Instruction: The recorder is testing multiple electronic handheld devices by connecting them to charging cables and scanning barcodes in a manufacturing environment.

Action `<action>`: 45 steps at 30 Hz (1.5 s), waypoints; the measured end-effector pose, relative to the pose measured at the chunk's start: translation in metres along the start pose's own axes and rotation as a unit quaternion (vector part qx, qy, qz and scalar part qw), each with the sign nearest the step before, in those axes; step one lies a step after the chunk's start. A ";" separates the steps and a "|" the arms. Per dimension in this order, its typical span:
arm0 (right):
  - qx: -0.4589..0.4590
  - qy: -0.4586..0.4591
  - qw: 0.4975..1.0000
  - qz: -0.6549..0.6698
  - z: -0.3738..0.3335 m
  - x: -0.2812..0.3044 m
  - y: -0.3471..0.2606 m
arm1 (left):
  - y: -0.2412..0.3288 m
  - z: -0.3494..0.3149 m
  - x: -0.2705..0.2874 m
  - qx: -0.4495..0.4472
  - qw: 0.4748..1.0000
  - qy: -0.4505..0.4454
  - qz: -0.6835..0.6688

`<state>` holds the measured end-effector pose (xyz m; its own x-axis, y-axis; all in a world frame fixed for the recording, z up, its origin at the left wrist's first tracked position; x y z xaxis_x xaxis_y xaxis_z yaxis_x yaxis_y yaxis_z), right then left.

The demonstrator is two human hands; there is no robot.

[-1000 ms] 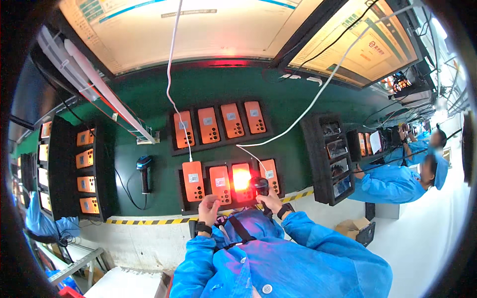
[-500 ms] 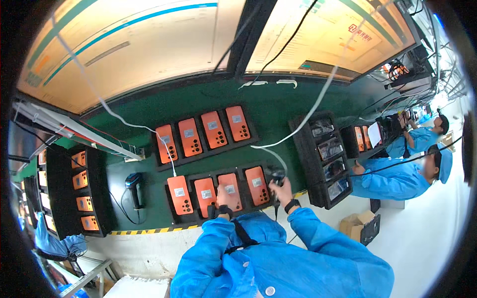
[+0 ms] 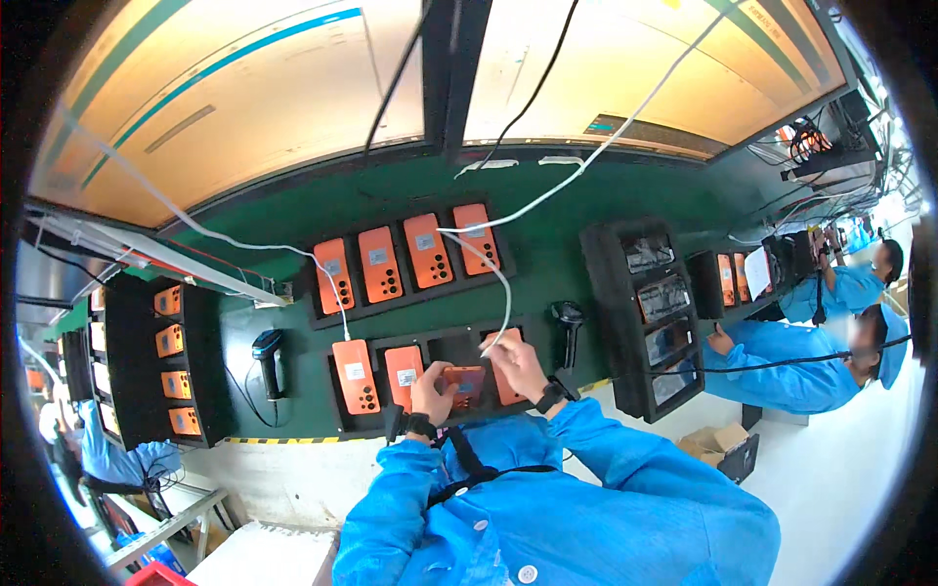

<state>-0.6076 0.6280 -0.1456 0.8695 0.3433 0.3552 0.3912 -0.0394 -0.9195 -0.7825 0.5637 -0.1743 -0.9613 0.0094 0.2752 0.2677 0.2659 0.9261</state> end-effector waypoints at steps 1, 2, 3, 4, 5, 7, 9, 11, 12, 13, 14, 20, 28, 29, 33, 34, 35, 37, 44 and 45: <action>0.023 -0.026 0.999 -0.008 0.000 -0.010 -0.019 | 0.000 -0.002 0.001 0.000 1.000 0.006 -0.002; 0.026 -0.029 0.999 -0.008 0.000 -0.014 -0.022 | 0.003 -0.005 0.002 -0.012 1.000 0.017 0.005; 0.039 -0.052 0.997 -0.029 -0.001 -0.021 -0.024 | 0.006 -0.008 0.004 -0.024 0.999 0.027 0.012; 0.052 -0.076 0.994 -0.052 -0.002 -0.028 -0.027 | 0.007 -0.009 0.005 -0.024 0.999 0.030 0.010; 0.054 -0.079 0.994 -0.053 -0.003 -0.030 -0.029 | 0.009 -0.010 0.007 -0.033 0.999 0.036 0.010; 0.071 -0.085 0.990 -0.083 -0.004 -0.030 -0.033 | 0.013 -0.012 0.009 -0.052 0.998 0.046 0.010; 0.099 -0.097 0.982 -0.126 -0.003 -0.031 -0.040 | 0.019 -0.015 0.012 -0.069 0.996 0.057 0.029; 0.125 -0.108 0.971 -0.170 -0.004 -0.035 -0.048 | 0.013 -0.016 0.008 -0.050 0.998 0.043 -0.002; 0.129 -0.090 0.969 -0.193 -0.008 -0.034 -0.052 | 0.012 -0.015 0.008 -0.056 0.998 0.043 0.002; 0.133 -0.072 0.965 -0.215 -0.012 -0.033 -0.056 | 0.011 -0.016 0.007 -0.058 0.997 0.043 -0.001; 0.112 -0.063 0.967 -0.221 -0.012 -0.031 -0.056 | 0.010 -0.014 0.008 -0.037 0.998 0.036 -0.030; 0.026 0.081 0.988 -0.126 0.022 -0.003 0.003 | -0.023 0.032 0.001 -0.018 0.978 0.059 -0.199; -0.065 0.254 0.923 -0.282 0.135 0.070 0.116 | 0.005 -0.002 0.052 -0.029 0.985 0.143 -0.092; -0.091 0.251 0.921 -0.283 0.153 0.075 0.125 | 0.007 -0.018 0.060 0.047 0.981 0.141 -0.128; -0.219 0.154 0.927 -0.261 0.203 0.063 0.124 | -0.048 -0.101 0.079 0.115 0.946 0.225 -0.205; -0.212 0.084 0.962 -0.148 0.218 0.053 0.139 | -0.072 -0.127 0.078 0.158 0.930 0.251 -0.218; -0.203 0.015 0.979 -0.032 0.232 0.040 0.145 | -0.094 -0.147 0.076 0.198 0.911 0.277 -0.232; -0.142 0.089 0.982 0.082 0.249 0.041 0.128 | -0.114 -0.183 0.068 0.319 0.861 0.301 -0.257; 0.035 0.222 0.973 -0.055 0.315 0.091 0.085 | -0.086 -0.178 0.059 0.263 0.855 0.312 -0.321; 0.018 0.234 0.966 -0.106 0.310 0.090 0.082 | -0.083 -0.175 0.059 0.255 0.867 0.299 -0.306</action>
<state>-0.5907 0.9464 -0.2409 0.8160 -0.1222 0.5650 0.5713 0.0213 -0.8204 -0.8503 0.3732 -0.1900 -0.6663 -0.7456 -0.0019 -0.4915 0.4373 0.7532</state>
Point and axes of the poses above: each hand's wrist, its own z-axis towards the middle knuckle, its own x-axis out of the back of the hand, y = z × x, the point moved 8 cm from there along z, towards the middle knuckle, and after that the axes turned 11 degrees about -z, right-handed, at the moved point
